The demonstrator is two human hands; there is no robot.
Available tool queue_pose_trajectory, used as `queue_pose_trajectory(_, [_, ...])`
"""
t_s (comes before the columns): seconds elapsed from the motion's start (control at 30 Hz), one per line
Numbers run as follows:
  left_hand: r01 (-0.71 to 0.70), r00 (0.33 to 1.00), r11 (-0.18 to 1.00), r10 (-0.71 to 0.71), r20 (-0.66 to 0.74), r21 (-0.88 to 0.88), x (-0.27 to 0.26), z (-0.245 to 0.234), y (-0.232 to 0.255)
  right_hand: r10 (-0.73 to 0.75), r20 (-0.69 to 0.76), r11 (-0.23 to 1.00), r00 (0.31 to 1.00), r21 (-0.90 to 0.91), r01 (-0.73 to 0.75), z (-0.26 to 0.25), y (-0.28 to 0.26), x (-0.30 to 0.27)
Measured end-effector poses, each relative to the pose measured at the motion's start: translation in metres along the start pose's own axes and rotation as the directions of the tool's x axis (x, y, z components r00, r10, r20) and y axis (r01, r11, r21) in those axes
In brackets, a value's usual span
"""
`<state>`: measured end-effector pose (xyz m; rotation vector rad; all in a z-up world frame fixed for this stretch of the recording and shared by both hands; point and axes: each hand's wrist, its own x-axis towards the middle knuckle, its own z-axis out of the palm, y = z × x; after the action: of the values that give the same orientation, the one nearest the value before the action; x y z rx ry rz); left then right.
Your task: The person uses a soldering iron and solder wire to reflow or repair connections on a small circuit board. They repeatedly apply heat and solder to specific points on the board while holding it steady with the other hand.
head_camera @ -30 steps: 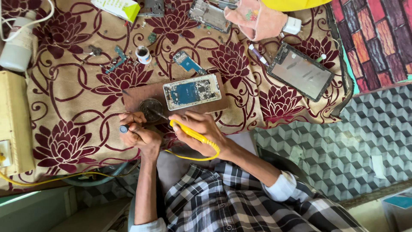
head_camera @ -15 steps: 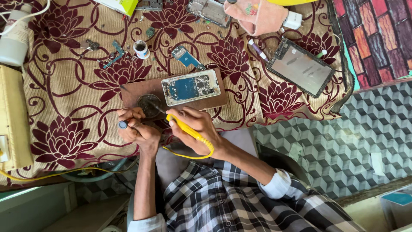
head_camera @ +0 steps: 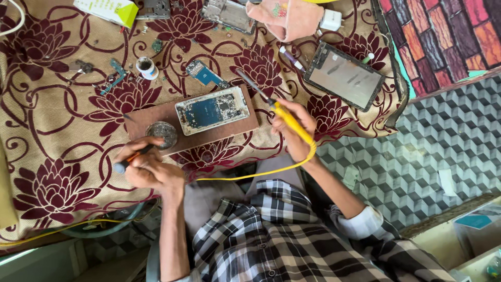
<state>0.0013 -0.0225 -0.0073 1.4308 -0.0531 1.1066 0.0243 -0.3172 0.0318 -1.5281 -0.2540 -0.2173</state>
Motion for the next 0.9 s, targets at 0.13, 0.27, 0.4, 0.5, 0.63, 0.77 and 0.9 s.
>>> queue_pose_trajectory(0.13, [0.076, 0.974, 0.997, -0.073, 0.214, -0.002, -0.003, 0.037, 0.016, 0.025, -0.016, 0.996, 1.000, 0.082, -0.024, -0.013, 0.014, 0.003])
queue_pose_trajectory(0.27, [0.179, 0.883, 0.981, -0.191, 0.428, 0.070, 0.003, 0.064, 0.020, -0.121, -0.014, 0.989, 0.993, 0.079, 0.122, -0.017, 0.017, 0.004])
queue_pose_trajectory(0.4, [0.054, 0.842, 0.992, -0.109, 0.529, 0.118, -0.002, 0.071, 0.025, -0.156, -0.006, 0.986, 0.988, -0.058, 0.155, -0.023, 0.017, 0.008])
queue_pose_trajectory(0.5, [0.080, 0.863, 0.991, -0.124, 0.490, 0.111, -0.010, 0.073, 0.019, -0.145, -0.022, 0.989, 0.989, 0.028, 0.146, -0.018, 0.025, 0.008])
queue_pose_trajectory(0.63, [0.070, 0.919, 0.996, -0.086, 0.385, 0.055, -0.013, 0.075, 0.011, -0.185, -0.041, 0.977, 0.982, 0.101, 0.188, -0.015, 0.037, 0.014])
queue_pose_trajectory(0.77, [0.149, 0.906, 0.987, -0.161, 0.392, 0.062, -0.012, 0.072, 0.015, -0.144, -0.108, 0.968, 0.984, 0.192, 0.162, -0.014, 0.048, 0.016])
queue_pose_trajectory(0.9, [0.139, 0.891, 0.988, -0.157, 0.427, 0.073, -0.004, 0.079, 0.018, -0.058, -0.198, 0.971, 0.979, 0.218, 0.102, -0.012, 0.057, 0.020])
